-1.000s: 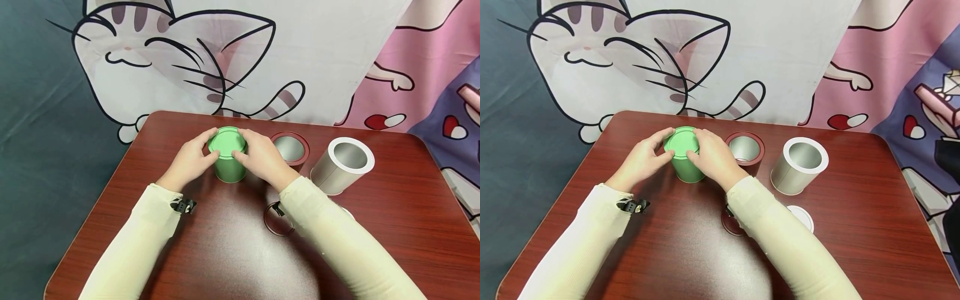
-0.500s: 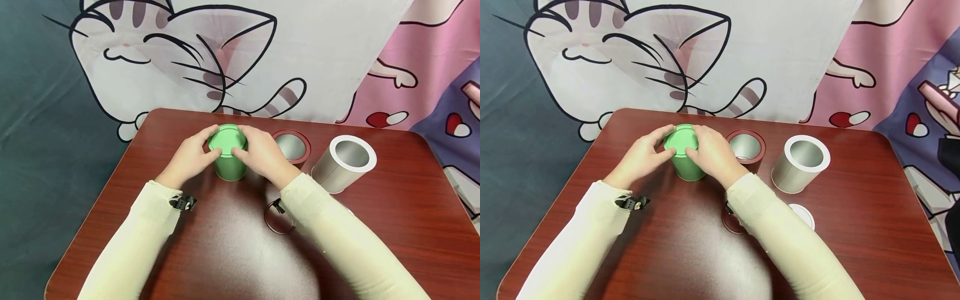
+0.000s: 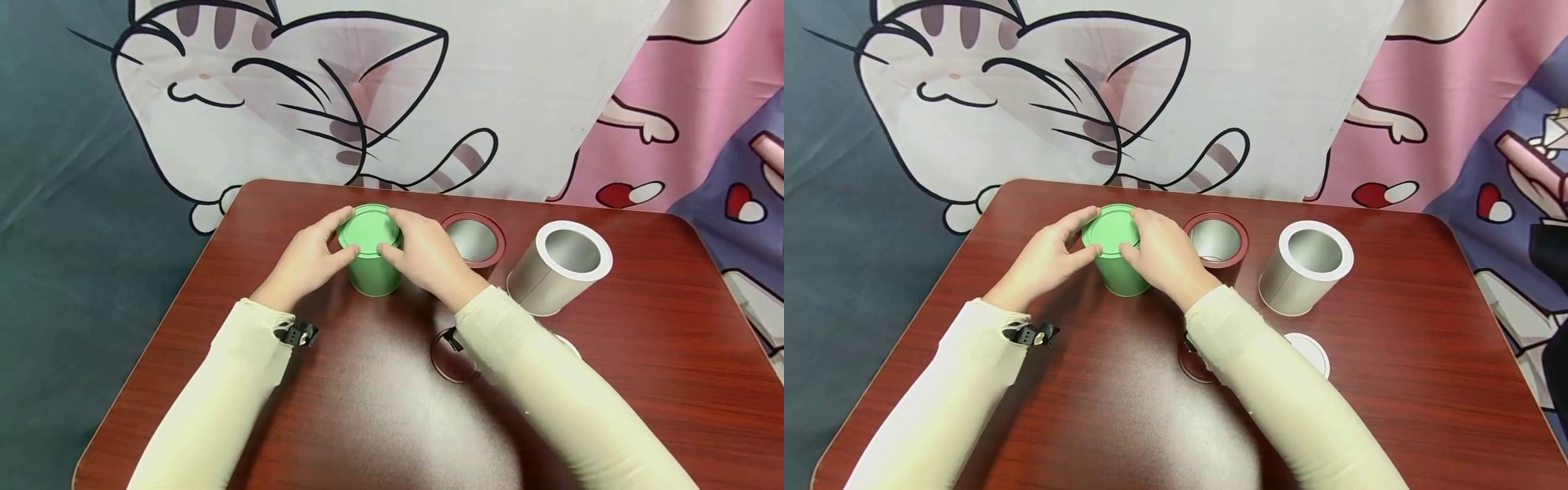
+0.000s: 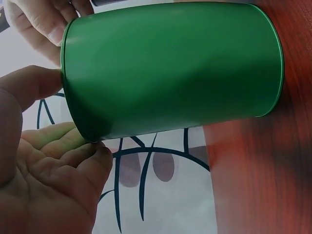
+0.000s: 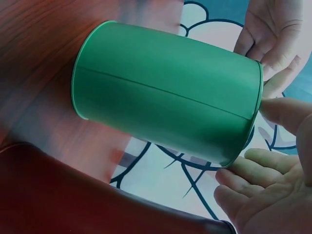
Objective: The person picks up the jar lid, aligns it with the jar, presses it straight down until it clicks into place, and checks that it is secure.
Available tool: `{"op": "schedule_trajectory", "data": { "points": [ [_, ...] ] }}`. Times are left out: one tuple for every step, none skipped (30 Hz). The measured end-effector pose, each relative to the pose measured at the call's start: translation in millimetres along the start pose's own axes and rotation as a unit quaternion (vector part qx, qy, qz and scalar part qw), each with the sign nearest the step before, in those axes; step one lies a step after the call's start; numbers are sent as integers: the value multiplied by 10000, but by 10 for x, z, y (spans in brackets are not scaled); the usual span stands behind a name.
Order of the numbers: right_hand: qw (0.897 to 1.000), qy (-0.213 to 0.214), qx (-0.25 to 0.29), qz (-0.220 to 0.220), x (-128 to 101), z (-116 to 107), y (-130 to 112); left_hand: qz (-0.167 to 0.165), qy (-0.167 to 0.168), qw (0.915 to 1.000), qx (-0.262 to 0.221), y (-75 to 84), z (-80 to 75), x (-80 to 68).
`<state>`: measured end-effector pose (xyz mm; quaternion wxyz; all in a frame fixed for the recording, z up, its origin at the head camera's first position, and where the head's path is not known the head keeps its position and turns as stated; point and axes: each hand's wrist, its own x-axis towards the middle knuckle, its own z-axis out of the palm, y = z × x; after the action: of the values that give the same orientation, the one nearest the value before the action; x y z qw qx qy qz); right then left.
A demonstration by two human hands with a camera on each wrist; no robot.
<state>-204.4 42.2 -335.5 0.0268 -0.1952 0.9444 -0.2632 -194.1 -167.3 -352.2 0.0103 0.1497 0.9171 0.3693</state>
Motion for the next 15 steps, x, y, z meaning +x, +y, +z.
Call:
{"op": "schedule_trajectory", "data": {
  "points": [
    [10000,17,-2,-16,-5,0,0,2,6,10000,10,-2,2,-5],
    [10000,42,-3,-35,-14,0,0,1,16,10000,13,-4,5,-9],
    [10000,67,0,-58,-21,-1,2,8,27,10000,9,-5,7,-14],
    [9999,90,4,-84,-29,-1,2,15,38,10000,8,-7,9,-18],
    [9999,104,14,-108,-37,-2,5,14,48,10000,8,-9,11,-23],
    [9998,119,22,-132,-46,-3,6,19,55,10000,6,-9,12,-26],
    [9998,127,38,-143,-56,-5,9,19,60,10000,11,-9,14,-29],
    [9998,141,48,-151,-65,-5,12,18,67,10000,17,-7,16,-31],
    [9997,153,52,-160,-73,-5,17,23,74,10000,27,-4,17,-33],
    [9997,169,49,-166,-83,-6,21,32,83,10000,44,0,18,-34],
    [9997,177,58,-173,-92,-7,26,40,96,9999,63,6,19,-36],
    [9997,189,63,-174,-102,-8,32,55,112,9999,86,12,21,-37],
    [9996,197,69,-172,-111,-8,39,65,128,9998,103,18,22,-40],
    [9996,211,62,-177,-119,-8,46,81,145,9998,110,25,23,-40],
    [9996,219,61,-181,-129,-8,52,92,162,9998,112,33,25,-41]
  ]
}}
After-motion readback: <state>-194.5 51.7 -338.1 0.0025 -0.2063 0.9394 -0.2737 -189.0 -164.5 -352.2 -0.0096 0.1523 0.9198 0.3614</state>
